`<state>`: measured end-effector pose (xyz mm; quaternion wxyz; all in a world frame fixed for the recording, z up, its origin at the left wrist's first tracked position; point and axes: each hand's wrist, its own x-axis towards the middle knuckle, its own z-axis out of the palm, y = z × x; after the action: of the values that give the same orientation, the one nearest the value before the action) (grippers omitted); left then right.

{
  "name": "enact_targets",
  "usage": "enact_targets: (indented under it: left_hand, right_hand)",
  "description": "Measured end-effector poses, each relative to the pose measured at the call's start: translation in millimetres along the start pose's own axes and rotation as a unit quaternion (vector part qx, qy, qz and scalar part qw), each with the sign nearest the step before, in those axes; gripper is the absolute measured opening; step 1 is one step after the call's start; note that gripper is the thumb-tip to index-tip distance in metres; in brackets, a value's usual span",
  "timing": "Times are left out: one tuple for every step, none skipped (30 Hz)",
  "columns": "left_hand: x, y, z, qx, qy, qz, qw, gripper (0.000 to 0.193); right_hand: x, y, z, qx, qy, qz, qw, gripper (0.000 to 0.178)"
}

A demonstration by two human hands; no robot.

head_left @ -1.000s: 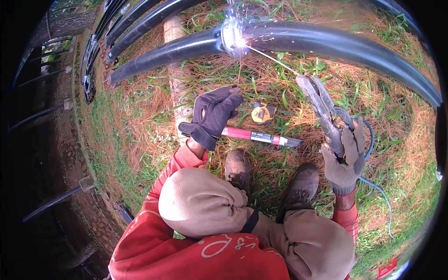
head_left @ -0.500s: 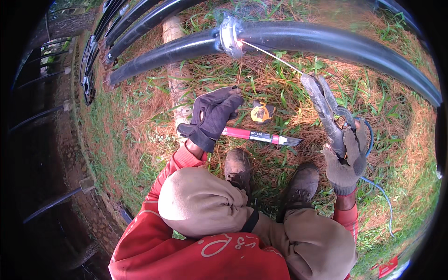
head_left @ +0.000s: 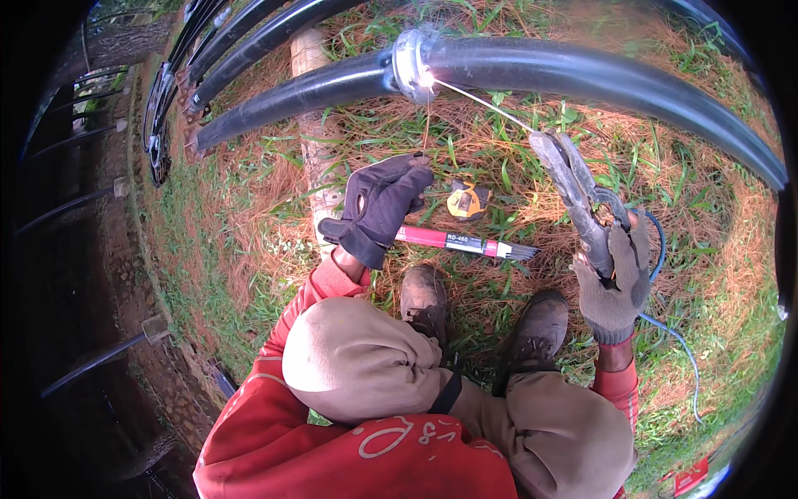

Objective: The person measures a curved pipe with a tape measure, loads a welding rod into an electrode holder, and welds a metal collar onto the pipe.

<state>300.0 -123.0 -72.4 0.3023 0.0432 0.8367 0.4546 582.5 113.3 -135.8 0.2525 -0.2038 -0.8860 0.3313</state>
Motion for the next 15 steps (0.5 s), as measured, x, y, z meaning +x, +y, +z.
enact_targets:
  left_hand:
    - [-0.4, 1.1, 0.1, 0.000, 0.000, 0.000, 1.000, 0.026]
    - [-0.8, 2.1, 0.1, 0.007, -0.003, 0.001, 1.000, 0.027]
    - [-0.9, 2.5, 0.1, 0.013, -0.006, 0.001, 1.000, 0.027]
    - [-0.8, 1.7, -0.4, 0.014, -0.005, 0.001, 1.000, 0.027]
    - [-0.6, -0.1, -0.8, 0.007, -0.006, -0.002, 1.000, 0.028]
    - [-0.4, -1.3, -1.2, -0.001, -0.007, -0.006, 1.000, 0.028]
    - [-0.4, -1.6, -1.4, -0.001, -0.007, -0.006, 1.000, 0.028]
    - [-0.3, -1.9, -1.7, -0.004, -0.010, -0.007, 1.000, 0.029]
    - [-0.3, -2.2, -1.7, -0.007, -0.013, -0.008, 1.000, 0.029]
    - [-0.2, -3.3, -1.9, -0.007, -0.013, -0.008, 1.000, 0.029]
    - [0.0, -5.0, -2.1, -0.012, -0.012, -0.005, 1.000, 0.029]
    - [-0.1, -6.1, -2.3, -0.016, -0.012, -0.002, 1.000, 0.029]
    - [-0.8, -3.6, -1.8, -0.016, -0.013, -0.002, 1.000, 0.029]
    - [-2.0, 1.0, -1.1, 0.002, -0.012, -0.001, 1.000, 0.029]
    - [-2.6, 3.3, -0.6, 0.021, -0.011, 0.000, 1.000, 0.029]
  right_hand:
    - [-0.1, 0.5, 0.1, 0.000, 0.000, 0.000, 1.000, 0.081]
    - [-0.3, 1.3, 0.4, -0.001, 0.002, -0.006, 1.000, 0.082]
    - [-0.5, 1.9, 0.8, -0.002, 0.004, -0.012, 1.000, 0.082]
    - [-0.5, 2.1, 1.8, -0.002, 0.004, -0.012, 1.000, 0.082]
    - [-0.7, 2.3, 2.9, 0.011, 0.011, -0.015, 1.000, 0.082]
    - [-0.5, 2.4, 3.6, 0.024, 0.018, -0.017, 0.999, 0.081]
    - [0.6, 1.6, 4.0, 0.024, 0.017, -0.016, 0.999, 0.081]
    - [2.4, 0.2, 4.6, 0.030, 0.020, -0.016, 0.999, 0.082]
    - [3.1, -0.6, 4.8, 0.035, 0.023, -0.016, 0.999, 0.082]
    - [3.0, -0.6, 5.1, 0.035, 0.023, -0.016, 0.999, 0.082]
    - [2.7, -0.6, 5.6, 0.034, 0.020, -0.012, 0.999, 0.082]
    - [2.2, -0.5, 6.2, 0.032, 0.017, -0.008, 0.999, 0.081]
    - [1.6, 0.2, 6.3, 0.031, 0.017, -0.007, 0.999, 0.081]
    - [0.7, 1.5, 6.5, 0.028, 0.016, -0.007, 0.999, 0.081]
    - [0.0, 2.5, 6.6, 0.024, 0.015, -0.006, 1.000, 0.081]
